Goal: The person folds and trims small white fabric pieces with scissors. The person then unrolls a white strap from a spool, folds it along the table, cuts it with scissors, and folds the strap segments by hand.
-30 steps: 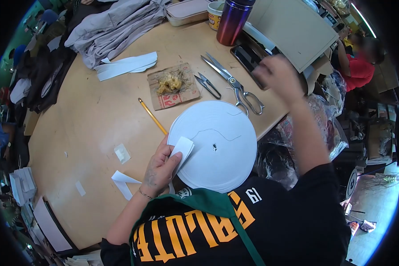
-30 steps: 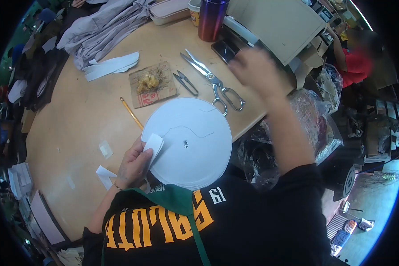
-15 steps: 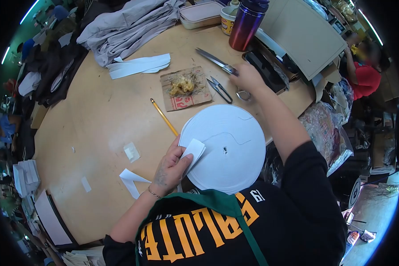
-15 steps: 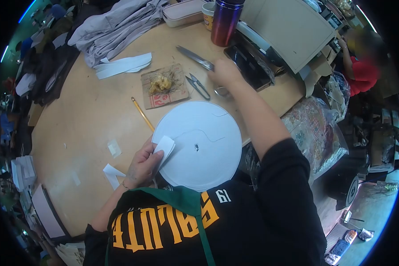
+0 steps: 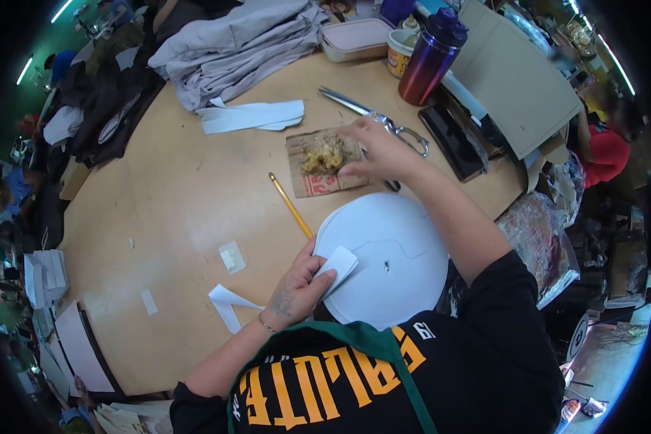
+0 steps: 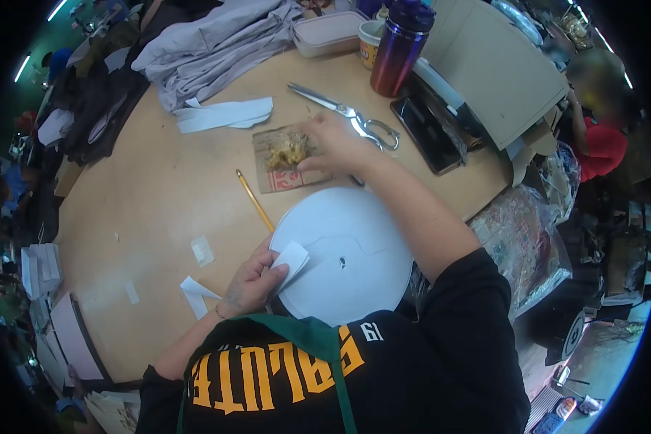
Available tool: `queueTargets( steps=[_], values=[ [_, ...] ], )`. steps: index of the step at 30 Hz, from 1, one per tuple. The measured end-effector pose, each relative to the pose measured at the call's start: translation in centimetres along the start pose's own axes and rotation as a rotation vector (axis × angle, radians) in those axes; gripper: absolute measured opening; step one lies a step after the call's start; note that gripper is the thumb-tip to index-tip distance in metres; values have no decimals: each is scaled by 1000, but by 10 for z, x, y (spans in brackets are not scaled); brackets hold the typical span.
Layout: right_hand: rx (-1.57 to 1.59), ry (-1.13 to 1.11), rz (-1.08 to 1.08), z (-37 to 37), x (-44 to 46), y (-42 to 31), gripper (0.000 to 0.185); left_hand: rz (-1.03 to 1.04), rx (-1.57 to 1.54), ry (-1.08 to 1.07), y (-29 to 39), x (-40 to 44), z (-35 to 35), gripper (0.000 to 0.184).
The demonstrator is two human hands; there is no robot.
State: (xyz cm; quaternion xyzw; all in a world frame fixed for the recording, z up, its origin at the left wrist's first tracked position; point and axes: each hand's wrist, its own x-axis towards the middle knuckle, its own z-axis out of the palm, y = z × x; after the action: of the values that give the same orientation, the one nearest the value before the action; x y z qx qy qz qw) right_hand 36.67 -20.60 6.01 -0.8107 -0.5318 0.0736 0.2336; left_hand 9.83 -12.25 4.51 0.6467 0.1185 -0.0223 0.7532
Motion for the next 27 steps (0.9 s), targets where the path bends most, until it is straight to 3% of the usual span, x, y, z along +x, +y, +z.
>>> queueTargets(
  steps=[1,5,8,10,12,14,20,24,27],
  values=[
    [50,-63,-83,1,9,-8,50,-1,27,3,1,0,0,18],
    [-99,-305,-27,7,39,-30,45,4,-17,3,-3,-1,0,19],
    [-61,-209,2,-27,63,-26,42,36,-16,19,-7,-2,2,20],
    [26,-44,184,-53,83,-13,40,0,-7,13,-1,-1,2,21],
    [-180,166,300,-64,103,14,40,-38,20,6,4,-1,1,20],
    [-273,199,399,-54,127,69,42,-48,39,7,8,-1,0,20],
    [-236,307,292,-64,70,64,46,-34,-22,-9,3,1,-2,17],
    [-139,-181,396,-81,-21,46,43,1,-111,-16,4,0,-1,12],
    [-155,-36,483,-69,-94,56,49,-29,-119,-5,8,0,1,11]
  ],
)
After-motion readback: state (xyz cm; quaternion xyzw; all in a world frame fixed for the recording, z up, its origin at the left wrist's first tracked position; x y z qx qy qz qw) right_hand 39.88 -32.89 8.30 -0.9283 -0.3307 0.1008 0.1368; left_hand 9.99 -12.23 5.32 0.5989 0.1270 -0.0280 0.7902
